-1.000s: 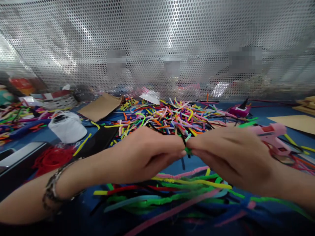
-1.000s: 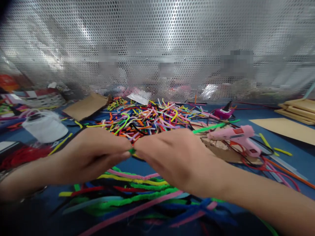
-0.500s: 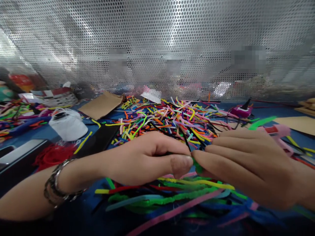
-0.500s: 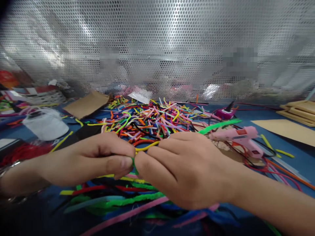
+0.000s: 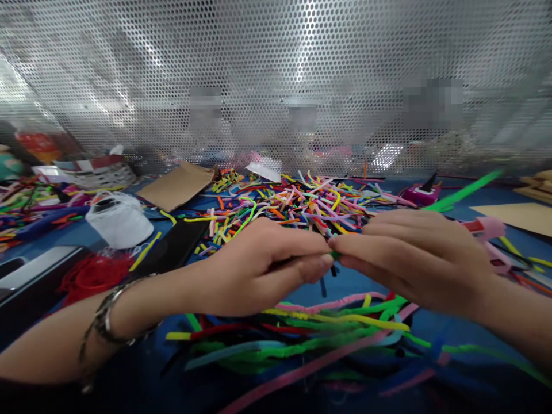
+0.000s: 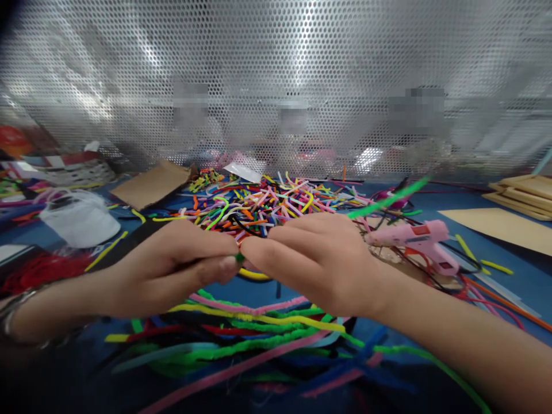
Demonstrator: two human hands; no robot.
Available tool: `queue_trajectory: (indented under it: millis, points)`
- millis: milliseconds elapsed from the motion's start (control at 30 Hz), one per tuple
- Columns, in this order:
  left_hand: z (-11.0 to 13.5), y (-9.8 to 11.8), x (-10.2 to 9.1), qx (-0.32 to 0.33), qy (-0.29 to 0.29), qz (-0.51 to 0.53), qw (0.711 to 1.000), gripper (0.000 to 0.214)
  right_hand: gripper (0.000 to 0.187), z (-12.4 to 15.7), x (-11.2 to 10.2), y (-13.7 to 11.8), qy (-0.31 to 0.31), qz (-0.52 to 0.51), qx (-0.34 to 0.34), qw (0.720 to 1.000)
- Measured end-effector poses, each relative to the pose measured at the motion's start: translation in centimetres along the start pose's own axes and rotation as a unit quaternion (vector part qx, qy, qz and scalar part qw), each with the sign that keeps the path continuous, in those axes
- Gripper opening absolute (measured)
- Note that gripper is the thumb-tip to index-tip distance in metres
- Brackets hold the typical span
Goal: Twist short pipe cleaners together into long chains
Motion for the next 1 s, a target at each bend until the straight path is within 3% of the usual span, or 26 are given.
queue_trajectory:
  millis: [33,100,167,200,267,300,333,367,400,467,500,567,667,733,800,833,933,967,1000]
  points:
    - [-0.1,-0.3,0.1,-0.005,-0.007,0.027,1.0,0.028,0.014,0.1,0.0,-0.1,0.006,0.043,-0.019,0.999]
    - [-0.2,-0.5,0.0,-0.011,0.007,-0.015,1.0,0.029,0.017,0.0,0.2,0.2,0.006,0.036,0.009,0.999]
    - [-0.1,-0.2,-0.4,0.013,0.055,-0.172,0.983,0.028,0.018,-0.2,1.0,0.9,-0.028,-0.106,0.09,0.99]
    - [0.1,0.3,-0.5,0.041,0.086,-0.269,0.959,0.025,0.019,-0.2,1.8,1.2,-0.055,-0.212,0.13,0.967]
    - [0.6,1.2,-0.2,0.106,0.133,-0.417,0.893,0.019,0.024,-0.2,3.5,1.1,-0.1,-0.407,0.168,0.892]
    - [0.8,1.4,-0.1,0.127,0.144,-0.45,0.872,0.017,0.027,-0.2,4.0,1.0,-0.106,-0.462,0.169,0.864]
    - [0.8,1.3,-0.1,0.13,0.145,-0.45,0.872,0.017,0.028,-0.2,4.1,1.1,-0.1,-0.478,0.168,0.857]
    - [0.7,0.9,-0.3,0.114,0.136,-0.414,0.893,0.019,0.027,-0.2,4.0,1.3,-0.09,-0.452,0.164,0.872]
    - [0.4,0.3,-0.5,0.079,0.111,-0.344,0.929,0.022,0.025,-0.2,3.7,1.6,-0.076,-0.388,0.153,0.906]
    - [-0.3,-1.3,-0.4,0.0,0.031,-0.129,0.991,0.026,0.02,-0.3,2.4,1.5,-0.044,-0.182,0.091,0.978]
    - [-0.5,-1.9,0.0,-0.032,-0.013,-0.007,0.999,0.028,0.019,-0.3,1.7,1.1,-0.029,-0.07,0.043,0.996]
    - [-0.8,-2.3,0.9,-0.066,-0.077,0.188,0.977,0.029,0.019,0.0,0.8,0.0,0.001,0.1,-0.052,0.994]
    - [-0.8,-1.9,1.4,-0.076,-0.097,0.271,0.955,0.029,0.017,0.1,0.3,-0.6,-0.003,0.158,-0.099,0.982]
    - [-0.7,-1.4,1.4,-0.063,-0.083,0.187,0.977,0.029,0.021,-0.1,0.7,-0.5,-0.042,0.058,-0.073,0.995]
    - [-0.4,-0.6,1.0,-0.025,-0.034,-0.002,0.999,0.028,0.026,-0.4,1.7,0.1,-0.093,-0.138,-0.002,0.986]
    - [-0.3,0.1,0.7,0.008,0.002,-0.112,0.994,0.027,0.027,-0.4,2.4,0.3,-0.11,-0.256,0.037,0.96]
    - [0.5,1.5,0.6,0.104,0.102,-0.344,0.928,0.023,0.029,-0.3,4.1,0.5,-0.105,-0.527,0.102,0.837]
    - [0.6,1.4,0.5,0.11,0.12,-0.357,0.92,0.023,0.029,-0.3,4.3,0.6,-0.094,-0.549,0.111,0.823]
    - [0.6,1.0,0.3,0.099,0.126,-0.334,0.929,0.023,0.029,-0.2,4.2,0.9,-0.084,-0.524,0.122,0.839]
Point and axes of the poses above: each hand's wrist, its own z-axis away from the middle knuckle, its own x-axis out of the palm, y = z × x, the point moved 6 cm from there along -z, towards the middle knuckle, and after that the axes turned 10 degrees about -y, right-handed, at the moved point
